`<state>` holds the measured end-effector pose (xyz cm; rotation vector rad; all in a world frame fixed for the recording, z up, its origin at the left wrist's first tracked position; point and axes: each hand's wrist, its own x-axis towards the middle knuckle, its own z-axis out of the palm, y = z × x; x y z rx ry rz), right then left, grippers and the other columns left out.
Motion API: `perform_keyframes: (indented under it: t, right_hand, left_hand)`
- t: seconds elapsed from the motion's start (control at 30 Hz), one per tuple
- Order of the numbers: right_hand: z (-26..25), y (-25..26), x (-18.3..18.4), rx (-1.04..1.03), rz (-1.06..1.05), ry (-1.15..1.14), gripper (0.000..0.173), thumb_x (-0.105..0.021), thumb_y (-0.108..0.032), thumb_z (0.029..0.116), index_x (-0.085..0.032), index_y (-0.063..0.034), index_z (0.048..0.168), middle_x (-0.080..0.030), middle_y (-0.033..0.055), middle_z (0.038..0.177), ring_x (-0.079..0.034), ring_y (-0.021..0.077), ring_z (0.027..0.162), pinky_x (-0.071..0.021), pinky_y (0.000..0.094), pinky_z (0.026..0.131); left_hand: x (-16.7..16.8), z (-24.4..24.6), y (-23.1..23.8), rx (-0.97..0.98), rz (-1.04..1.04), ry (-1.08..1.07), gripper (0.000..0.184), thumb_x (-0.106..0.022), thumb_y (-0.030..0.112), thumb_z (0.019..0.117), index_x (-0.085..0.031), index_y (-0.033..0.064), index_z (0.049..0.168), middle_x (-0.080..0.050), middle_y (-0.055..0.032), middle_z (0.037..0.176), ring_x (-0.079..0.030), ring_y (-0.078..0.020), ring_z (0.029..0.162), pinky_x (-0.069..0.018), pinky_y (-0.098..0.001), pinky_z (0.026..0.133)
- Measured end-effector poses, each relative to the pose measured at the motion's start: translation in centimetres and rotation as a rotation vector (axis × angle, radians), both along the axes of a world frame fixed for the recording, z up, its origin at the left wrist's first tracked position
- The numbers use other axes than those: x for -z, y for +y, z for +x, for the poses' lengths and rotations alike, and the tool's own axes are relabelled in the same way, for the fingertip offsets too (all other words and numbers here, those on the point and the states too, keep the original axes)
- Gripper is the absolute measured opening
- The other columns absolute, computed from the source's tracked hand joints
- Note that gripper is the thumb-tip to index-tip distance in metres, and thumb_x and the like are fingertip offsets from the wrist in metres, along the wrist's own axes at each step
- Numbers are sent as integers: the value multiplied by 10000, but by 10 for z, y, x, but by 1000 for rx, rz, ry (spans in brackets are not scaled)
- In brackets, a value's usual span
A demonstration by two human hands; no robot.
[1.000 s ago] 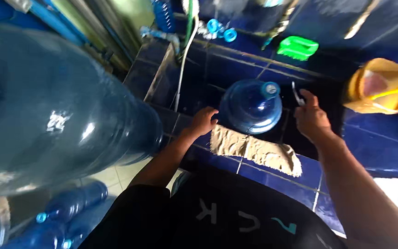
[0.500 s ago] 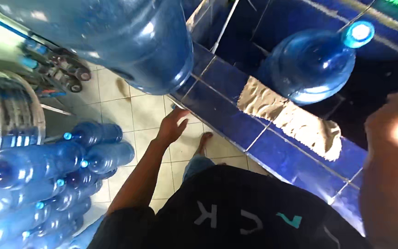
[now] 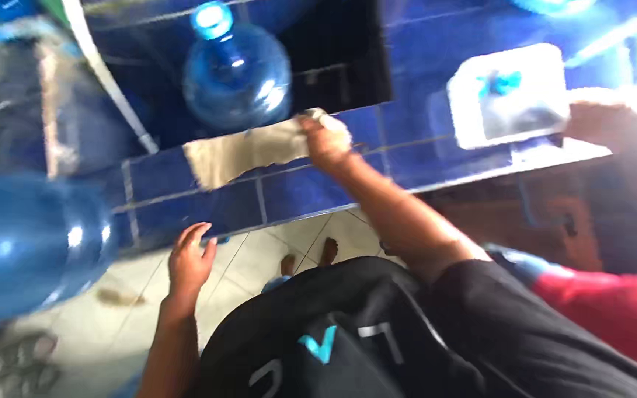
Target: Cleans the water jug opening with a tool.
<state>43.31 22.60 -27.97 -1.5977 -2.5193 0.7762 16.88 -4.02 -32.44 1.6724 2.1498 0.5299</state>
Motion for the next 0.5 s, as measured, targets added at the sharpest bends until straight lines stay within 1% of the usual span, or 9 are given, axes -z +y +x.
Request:
perform_keyframes:
  t: [0.07, 0.1, 0.17, 0.2, 0.23, 0.3, 0.37, 0.43, 0.5]
  right_hand:
    - [-6, -30, 24, 23, 0, 10, 614, -566, -89, 984, -445, -228, 1569, -611, 235, 1362, -640, 456, 1160, -545, 626, 880]
    - [-9, -40, 34, 37, 39, 39, 567, -549, -91, 1000, -479, -224, 1547, -624, 215, 1344, -653, 433, 1141, -564, 595, 851]
    - [-13, -51, 42, 46, 73, 108, 509, -523, -92, 1027, -524, -222, 1519, -658, 187, 1321, -648, 413, 1154, -548, 576, 865]
    - [-12, -54, 40, 51, 68, 130, 504, -512, -91, 1038, -520, -231, 1522, -670, 181, 1304, -639, 411, 1177, -536, 576, 889]
    - [-11, -57, 35, 57, 44, 152, 523, -498, -97, 1049, -485, -258, 1547, -675, 172, 1304, -625, 405, 1208, -524, 573, 922]
    - [-10, -69, 26, 80, 83, 233, 559, -513, -92, 1045, -454, -283, 1567, -697, 161, 1260, -639, 389, 1176, -528, 550, 918]
    - [-11, -89, 19, 68, 147, 323, 577, -533, -64, 1025, -467, -271, 1559, -708, 144, 1209, -660, 354, 1108, -540, 507, 885]
    - [-4, -113, 10, 55, 106, 379, 572, -493, -29, 1039, -456, -251, 1565, -698, 149, 1246, -654, 351, 1139, -531, 497, 916]
    - [13, -134, 11, 118, 59, 412, 558, -460, -5, 1050, -446, -209, 1570, -681, 163, 1294, -652, 357, 1171, -527, 505, 962]
  left_hand:
    - [-2, -4, 42, 115, -65, 104, 398, -596, 186, 1002, -629, -30, 1335, -567, -271, 1423, -515, -449, 1356, -396, -592, 1135]
    - [-4, -5, 60, 144, -109, 151, 421, -604, 196, 1003, -613, -24, 1361, -535, -285, 1454, -483, -463, 1383, -374, -599, 1148]
    - [-13, -5, 91, 161, -232, 228, 484, -604, 231, 1020, -552, -16, 1433, -456, -305, 1518, -415, -469, 1436, -328, -607, 1179]
    - [-17, -3, 102, 158, -269, 269, 498, -591, 254, 1030, -538, -12, 1447, -455, -310, 1516, -423, -477, 1428, -334, -617, 1169]
    - [-22, -1, 110, 155, -296, 309, 504, -581, 281, 1038, -539, -13, 1446, -474, -320, 1494, -445, -488, 1405, -345, -634, 1150]
    - [-33, 7, 123, 170, -347, 362, 530, -578, 312, 1043, -531, -29, 1446, -506, -356, 1441, -475, -532, 1359, -345, -683, 1116]
    - [-42, 14, 125, 197, -402, 410, 578, -590, 326, 1040, -484, -28, 1485, -519, -385, 1407, -481, -560, 1339, -347, -698, 1107]
    - [-47, 20, 121, 263, -426, 445, 663, -610, 380, 1032, -432, -40, 1512, -520, -413, 1381, -487, -582, 1320, -366, -699, 1091]
    - [-46, 24, 118, 312, -422, 449, 794, -659, 454, 989, -381, -53, 1534, -480, -433, 1402, -480, -594, 1315, -376, -707, 1080]
